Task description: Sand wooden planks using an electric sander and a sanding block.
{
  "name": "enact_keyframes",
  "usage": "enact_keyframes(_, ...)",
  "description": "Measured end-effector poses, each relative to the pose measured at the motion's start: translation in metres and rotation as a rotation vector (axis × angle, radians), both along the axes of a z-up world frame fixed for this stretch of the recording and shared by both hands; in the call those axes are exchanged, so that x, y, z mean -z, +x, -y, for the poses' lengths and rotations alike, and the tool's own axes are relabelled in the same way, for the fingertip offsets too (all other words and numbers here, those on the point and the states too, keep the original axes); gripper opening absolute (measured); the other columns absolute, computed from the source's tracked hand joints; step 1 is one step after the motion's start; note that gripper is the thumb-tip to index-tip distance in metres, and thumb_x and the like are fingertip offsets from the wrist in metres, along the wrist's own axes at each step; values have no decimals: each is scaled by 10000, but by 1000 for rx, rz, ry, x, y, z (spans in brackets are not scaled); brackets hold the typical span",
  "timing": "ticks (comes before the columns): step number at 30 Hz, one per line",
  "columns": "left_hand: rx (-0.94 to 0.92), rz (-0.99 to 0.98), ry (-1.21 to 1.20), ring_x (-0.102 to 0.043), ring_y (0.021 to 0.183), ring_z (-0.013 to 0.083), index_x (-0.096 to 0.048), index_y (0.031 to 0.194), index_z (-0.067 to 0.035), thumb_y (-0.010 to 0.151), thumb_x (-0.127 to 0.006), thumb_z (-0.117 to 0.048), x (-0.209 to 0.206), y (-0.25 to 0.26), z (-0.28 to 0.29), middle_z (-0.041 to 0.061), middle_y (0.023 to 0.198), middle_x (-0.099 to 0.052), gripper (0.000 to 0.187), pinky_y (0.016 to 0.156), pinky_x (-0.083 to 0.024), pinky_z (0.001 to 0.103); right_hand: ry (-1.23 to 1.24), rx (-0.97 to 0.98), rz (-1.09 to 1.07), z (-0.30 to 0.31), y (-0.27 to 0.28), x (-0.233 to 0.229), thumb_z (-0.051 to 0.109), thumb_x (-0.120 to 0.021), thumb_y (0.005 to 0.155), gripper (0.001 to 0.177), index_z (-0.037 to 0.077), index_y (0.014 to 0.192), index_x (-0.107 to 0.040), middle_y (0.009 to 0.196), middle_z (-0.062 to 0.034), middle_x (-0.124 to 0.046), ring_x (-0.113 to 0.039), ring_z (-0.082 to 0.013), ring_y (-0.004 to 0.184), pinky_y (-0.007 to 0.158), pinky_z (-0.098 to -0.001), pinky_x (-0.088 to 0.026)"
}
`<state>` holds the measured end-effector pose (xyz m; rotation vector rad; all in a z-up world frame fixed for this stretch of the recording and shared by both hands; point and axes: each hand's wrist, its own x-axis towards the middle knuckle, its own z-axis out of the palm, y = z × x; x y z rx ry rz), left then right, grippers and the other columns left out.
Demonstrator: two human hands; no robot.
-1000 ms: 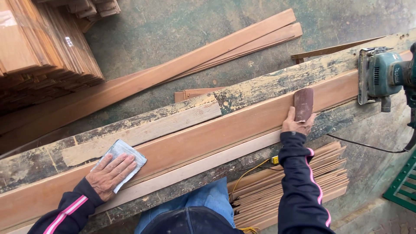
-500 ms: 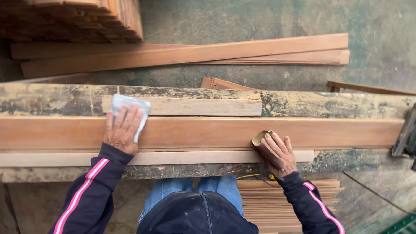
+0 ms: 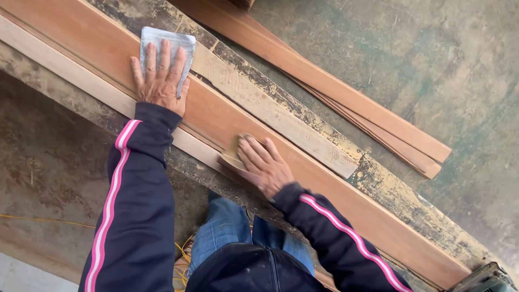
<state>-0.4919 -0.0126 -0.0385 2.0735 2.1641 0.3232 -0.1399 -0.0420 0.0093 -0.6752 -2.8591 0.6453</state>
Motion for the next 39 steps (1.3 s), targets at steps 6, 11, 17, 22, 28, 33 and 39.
enact_keyframes(6, -16, -32, 42, -176, 1629, 395, -329, 1725, -206, 1089, -664, -299, 1, 4, -1, 131, 1779, -234, 724, 1273, -73, 681, 8, 76, 251, 73, 203, -14, 252, -537, 879, 664, 94, 1516, -439, 1614, -108, -385, -312, -270, 1523, 1247, -543, -162)
enact_keyframes(11, -20, -8, 52, -171, 1617, 391, -327, 1711, -216, 1102, -658, -323, 3, 0, -4, 130, 1768, -235, 702, 1258, -55, 676, 15, -63, 142, 22, 98, 1, 249, -547, 932, 640, 17, 1519, -439, 1611, -189, -379, -301, -316, 1529, 1244, -563, -170)
enact_keyframes(17, -12, 19, 37, -148, 1625, 392, -318, 1726, -225, 1128, -613, -331, 4, 2, -2, 138, 1779, -214, 675, 1263, -39, 671, 65, -120, 195, -32, -35, -3, 283, -527, 970, 638, 58, 1554, -402, 1667, -153, -329, -239, -294, 1572, 1287, -545, -125)
enact_keyframes(22, -41, 43, -9, -138, 1616, 394, -317, 1712, -219, 1102, -608, -331, 1, 7, -2, 130, 1770, -206, 685, 1255, -27, 677, -40, -99, 207, 26, 122, -13, 355, -556, 931, 735, 62, 1573, -350, 1667, -112, -277, -225, -269, 1550, 1252, -558, -51)
enact_keyframes(28, -25, 45, -3, -122, 1622, 384, -322, 1718, -224, 1126, -596, -335, 3, 1, -9, 131, 1777, -195, 661, 1252, -18, 677, 42, 45, 226, 29, 139, -4, 142, -506, 890, 627, 95, 1513, -454, 1595, -116, -414, -298, -253, 1525, 1250, -573, -78)
enact_keyframes(33, -42, 70, -40, -107, 1623, 376, -305, 1708, -234, 1124, -575, -345, -1, 5, -6, 122, 1774, -182, 653, 1253, -8, 678, 58, -150, 173, -41, -31, -1, 178, -549, 947, 631, 78, 1554, -408, 1672, -131, -316, -230, -283, 1581, 1275, -607, -96)
enact_keyframes(39, -50, 52, -52, -101, 1631, 386, -301, 1716, -233, 1107, -568, -350, 0, 4, -4, 123, 1784, -180, 675, 1258, 0, 681, -82, -21, 265, -14, 82, 1, 376, -623, 868, 821, 115, 1583, -315, 1667, -92, -256, -191, -247, 1544, 1235, -575, -67)
